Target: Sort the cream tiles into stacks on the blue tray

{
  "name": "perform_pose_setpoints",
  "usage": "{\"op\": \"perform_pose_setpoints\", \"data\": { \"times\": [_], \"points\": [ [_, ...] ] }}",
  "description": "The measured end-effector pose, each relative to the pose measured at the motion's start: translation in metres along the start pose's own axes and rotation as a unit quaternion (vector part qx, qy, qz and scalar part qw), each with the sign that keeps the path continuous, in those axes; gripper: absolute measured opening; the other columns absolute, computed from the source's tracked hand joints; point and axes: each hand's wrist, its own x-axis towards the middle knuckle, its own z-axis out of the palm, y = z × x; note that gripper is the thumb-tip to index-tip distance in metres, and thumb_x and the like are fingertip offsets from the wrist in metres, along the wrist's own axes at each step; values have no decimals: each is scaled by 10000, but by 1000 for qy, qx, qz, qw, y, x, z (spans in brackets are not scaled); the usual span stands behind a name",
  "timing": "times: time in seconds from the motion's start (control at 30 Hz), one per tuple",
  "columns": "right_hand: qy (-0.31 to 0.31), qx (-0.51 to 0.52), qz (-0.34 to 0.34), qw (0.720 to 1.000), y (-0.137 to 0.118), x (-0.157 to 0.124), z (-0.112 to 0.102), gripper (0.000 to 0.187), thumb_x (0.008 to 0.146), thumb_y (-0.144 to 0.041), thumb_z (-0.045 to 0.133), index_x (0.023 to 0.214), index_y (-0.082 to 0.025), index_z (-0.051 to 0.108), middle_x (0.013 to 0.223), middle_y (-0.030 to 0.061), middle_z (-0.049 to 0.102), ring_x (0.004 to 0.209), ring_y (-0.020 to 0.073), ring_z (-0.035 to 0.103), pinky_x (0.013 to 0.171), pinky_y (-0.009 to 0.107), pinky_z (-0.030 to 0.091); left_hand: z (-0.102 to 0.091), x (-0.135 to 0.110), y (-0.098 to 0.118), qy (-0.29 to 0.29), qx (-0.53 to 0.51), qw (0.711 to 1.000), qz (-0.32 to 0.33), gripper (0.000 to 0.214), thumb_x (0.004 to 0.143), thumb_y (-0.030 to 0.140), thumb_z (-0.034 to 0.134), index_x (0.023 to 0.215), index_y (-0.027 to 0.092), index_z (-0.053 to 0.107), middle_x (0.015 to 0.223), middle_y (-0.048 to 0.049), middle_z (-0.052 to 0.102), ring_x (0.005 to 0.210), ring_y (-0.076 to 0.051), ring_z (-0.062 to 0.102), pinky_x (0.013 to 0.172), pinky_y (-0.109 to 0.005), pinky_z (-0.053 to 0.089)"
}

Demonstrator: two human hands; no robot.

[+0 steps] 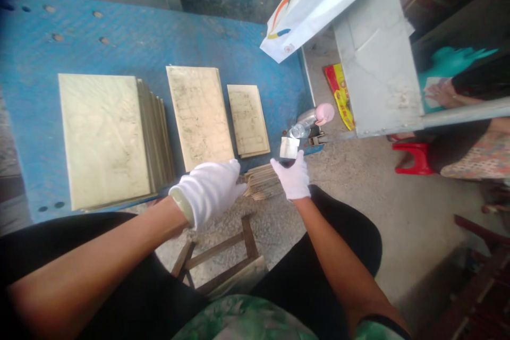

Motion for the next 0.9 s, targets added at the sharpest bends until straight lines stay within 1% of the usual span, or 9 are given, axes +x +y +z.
{"op": "perform_pose_setpoints", "data": {
  "times": [0.13,0.2,0.3,0.4,0.53,0.63,0.7,0.8,0.9],
  "points": [
    [-30,-31,10,999,35,-38,15,1290,543,-723,689,1479,-22,146,1445,266,332,1322,373,361,1053,445,342,0,-3,5,-10,22,1000,-4,439,888,396,460,1105,33,576,911,-205,670,885,-340,666,716,-444,531],
    [-39,-42,4,998,46,-51,28,1344,518,-717,703,1482,-5,93,1474,275,266,1356,373,300,1071,435,318,1,-3,8,-13,30,999,3,440,881,386,467,1106,25,581,908,-211,669,903,-355,662,715,-455,530],
    [-44,-52,0,998,57,-63,49,1357,516,-699,708,1484,-11,50,1483,280,222,1372,372,261,1074,439,303,3,-3,10,-10,27,1000,3,421,867,382,480,1080,41,604,920,-208,674,928,-350,659,732,-445,530],
    [-38,-58,-3,998,60,-66,66,1361,518,-706,698,1484,-21,27,1480,287,208,1374,385,240,1067,467,297,4,-2,10,-15,27,999,9,404,862,388,479,1055,65,628,935,-202,681,940,-334,659,752,-426,530],
    [-23,-55,-13,998,58,-67,78,1395,494,-703,713,1478,-20,-1,1482,302,173,1369,399,239,1060,475,301,4,-3,8,-14,25,1000,11,407,849,374,494,1057,54,636,906,-215,684,927,-337,664,750,-426,533],
    [6,-44,-22,999,55,-69,83,1373,502,-663,732,1473,-24,2,1481,300,161,1365,394,247,1051,462,317,7,-3,6,-11,21,1000,15,396,842,347,502,1059,43,633,892,-218,684,927,-341,663,750,-430,534],
    [28,-34,-29,999,53,-70,85,1332,530,-621,739,1475,-48,-5,1481,285,169,1357,383,269,1037,457,337,11,-2,6,-15,27,999,28,375,838,321,509,1054,40,632,897,-218,681,921,-347,663,745,-440,536],
    [45,-17,-31,998,53,-71,86,1285,557,-575,745,1478,-82,-3,1461,266,221,1331,368,320,1018,453,360,15,1,8,-18,38,998,39,377,841,314,512,1053,25,630,893,-223,677,912,-358,664,734,-457,538],
    [49,-4,-30,998,54,-70,85,1267,542,-559,761,1475,-75,54,1417,255,296,1295,362,367,1021,437,364,18,3,8,-18,41,998,40,377,850,318,501,1038,22,637,880,-223,679,899,-365,667,719,-467,540]
  ]
}}
